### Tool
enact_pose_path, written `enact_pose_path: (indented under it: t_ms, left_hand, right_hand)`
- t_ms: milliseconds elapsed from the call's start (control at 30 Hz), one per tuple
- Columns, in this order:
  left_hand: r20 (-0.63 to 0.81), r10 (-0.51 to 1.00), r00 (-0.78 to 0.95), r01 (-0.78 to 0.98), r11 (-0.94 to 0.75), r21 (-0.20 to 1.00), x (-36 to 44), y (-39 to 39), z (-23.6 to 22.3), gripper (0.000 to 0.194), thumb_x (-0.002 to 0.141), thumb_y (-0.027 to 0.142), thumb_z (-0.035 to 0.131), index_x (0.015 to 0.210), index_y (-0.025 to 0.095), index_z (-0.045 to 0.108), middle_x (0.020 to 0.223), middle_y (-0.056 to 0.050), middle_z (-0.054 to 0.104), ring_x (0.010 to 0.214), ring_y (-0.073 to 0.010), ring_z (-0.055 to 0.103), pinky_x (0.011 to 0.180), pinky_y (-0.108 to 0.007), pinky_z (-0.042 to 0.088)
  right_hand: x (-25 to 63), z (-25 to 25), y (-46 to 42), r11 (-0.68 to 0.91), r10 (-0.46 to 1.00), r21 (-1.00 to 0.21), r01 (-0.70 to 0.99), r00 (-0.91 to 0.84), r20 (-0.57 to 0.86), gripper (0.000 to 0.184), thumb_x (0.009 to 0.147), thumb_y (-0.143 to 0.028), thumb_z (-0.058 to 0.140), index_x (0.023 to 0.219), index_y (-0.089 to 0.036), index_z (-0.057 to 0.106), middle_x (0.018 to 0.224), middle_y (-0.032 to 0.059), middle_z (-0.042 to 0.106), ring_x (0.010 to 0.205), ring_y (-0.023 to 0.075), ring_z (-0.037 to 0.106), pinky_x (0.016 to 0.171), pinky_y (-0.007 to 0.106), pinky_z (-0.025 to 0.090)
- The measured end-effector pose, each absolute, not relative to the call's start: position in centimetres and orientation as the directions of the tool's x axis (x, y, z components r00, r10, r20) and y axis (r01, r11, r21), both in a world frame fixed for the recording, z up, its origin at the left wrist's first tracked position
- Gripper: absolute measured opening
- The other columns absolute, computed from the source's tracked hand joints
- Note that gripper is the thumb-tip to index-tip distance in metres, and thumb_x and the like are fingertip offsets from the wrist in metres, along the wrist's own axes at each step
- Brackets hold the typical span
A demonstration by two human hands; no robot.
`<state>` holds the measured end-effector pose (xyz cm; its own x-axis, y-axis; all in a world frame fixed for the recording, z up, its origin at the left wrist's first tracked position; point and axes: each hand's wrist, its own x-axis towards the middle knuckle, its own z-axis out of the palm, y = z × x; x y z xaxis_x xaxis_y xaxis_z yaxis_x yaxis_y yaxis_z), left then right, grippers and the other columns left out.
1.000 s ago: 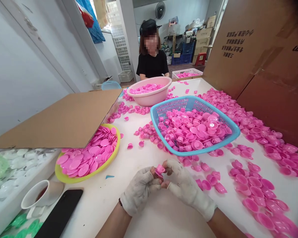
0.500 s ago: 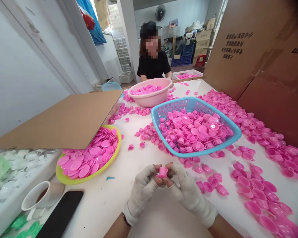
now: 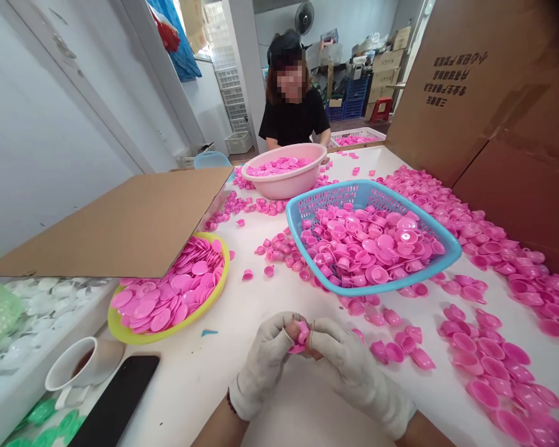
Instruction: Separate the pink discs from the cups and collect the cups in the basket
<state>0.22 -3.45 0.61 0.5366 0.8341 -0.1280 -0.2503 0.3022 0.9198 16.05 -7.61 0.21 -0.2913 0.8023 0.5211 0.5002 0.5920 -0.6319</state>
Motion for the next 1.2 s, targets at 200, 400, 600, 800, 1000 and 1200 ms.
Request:
enact_pose_path:
  t_ms: [200,400,600,800,1000,1200]
  left_hand:
    - [-0.234,0.871,0.432,-0.383,0.412,0.827,0.7,-3.5,0.6,0.025,0.078,0.036,0.066,0.071,0.014,0.055,0.071,0.0,0.055,0.065,-0.01,0.051,0.064,-0.023,0.045]
    - [-0.111,0.896,0.43,-0.172,0.202,0.964,0.2,-3.3,0.7,0.026,0.082,0.04,0.06,0.077,0.014,0.061,0.076,-0.003,0.06,0.063,-0.0117,0.054,0.065,-0.026,0.046]
    - [0.059,0.862,0.504,-0.133,0.01,0.991,-0.4,-3.3,1.4,0.037,0.082,0.05,0.057,0.075,0.014,0.063,0.082,-0.007,0.062,0.079,-0.018,0.056,0.076,-0.031,0.045]
    - [0.18,0.808,0.562,-0.142,-0.12,0.982,-1.1,-3.8,1.9,0.039,0.061,0.037,0.081,0.09,0.018,0.062,0.102,-0.008,0.059,0.095,-0.0225,0.056,0.086,-0.034,0.045]
    - [0.247,0.801,0.545,-0.063,-0.254,0.965,-1.0,-4.0,1.9,0.023,0.069,0.019,0.076,0.084,0.019,0.059,0.096,-0.004,0.06,0.09,-0.0183,0.059,0.085,-0.032,0.047]
    - [0.303,0.752,0.585,-0.027,-0.355,0.934,-0.9,-4.0,3.0,0.014,0.073,0.017,0.071,0.082,0.019,0.059,0.092,-0.004,0.062,0.085,-0.016,0.059,0.078,-0.027,0.048]
  right_hand:
    - [15.9,-0.2,-7.7,0.552,0.828,-0.718,0.424,-0.175,0.533,0.031,0.082,0.002,0.033,0.093,-0.021,0.05,0.087,0.0036,0.048,0.074,0.0138,0.049,0.062,0.025,0.045]
    - [16.0,-0.4,-7.6,0.486,0.87,-0.785,0.386,-0.127,0.476,0.026,0.079,0.002,0.032,0.083,-0.021,0.044,0.08,0.0017,0.043,0.071,0.0146,0.045,0.061,0.027,0.042]
    - [16.0,-0.3,-8.3,0.511,0.853,-0.741,0.435,-0.147,0.501,0.025,0.083,0.001,0.03,0.085,-0.021,0.042,0.079,0.0017,0.042,0.068,0.0139,0.043,0.057,0.026,0.041]
    - [16.3,-0.3,-8.9,0.583,0.792,-0.648,0.49,-0.163,0.589,0.028,0.086,-0.001,0.036,0.101,-0.022,0.046,0.09,0.0047,0.049,0.079,0.0149,0.053,0.062,0.025,0.049]
    - [16.1,0.4,-9.0,0.596,0.767,-0.596,0.538,-0.165,0.62,0.027,0.085,-0.002,0.036,0.099,-0.022,0.046,0.09,0.0055,0.053,0.079,0.0155,0.056,0.062,0.026,0.051]
    - [16.0,0.0,-9.4,0.597,0.766,-0.571,0.564,-0.19,0.614,0.029,0.085,-0.002,0.037,0.103,-0.023,0.047,0.088,0.0052,0.054,0.076,0.015,0.054,0.062,0.026,0.051]
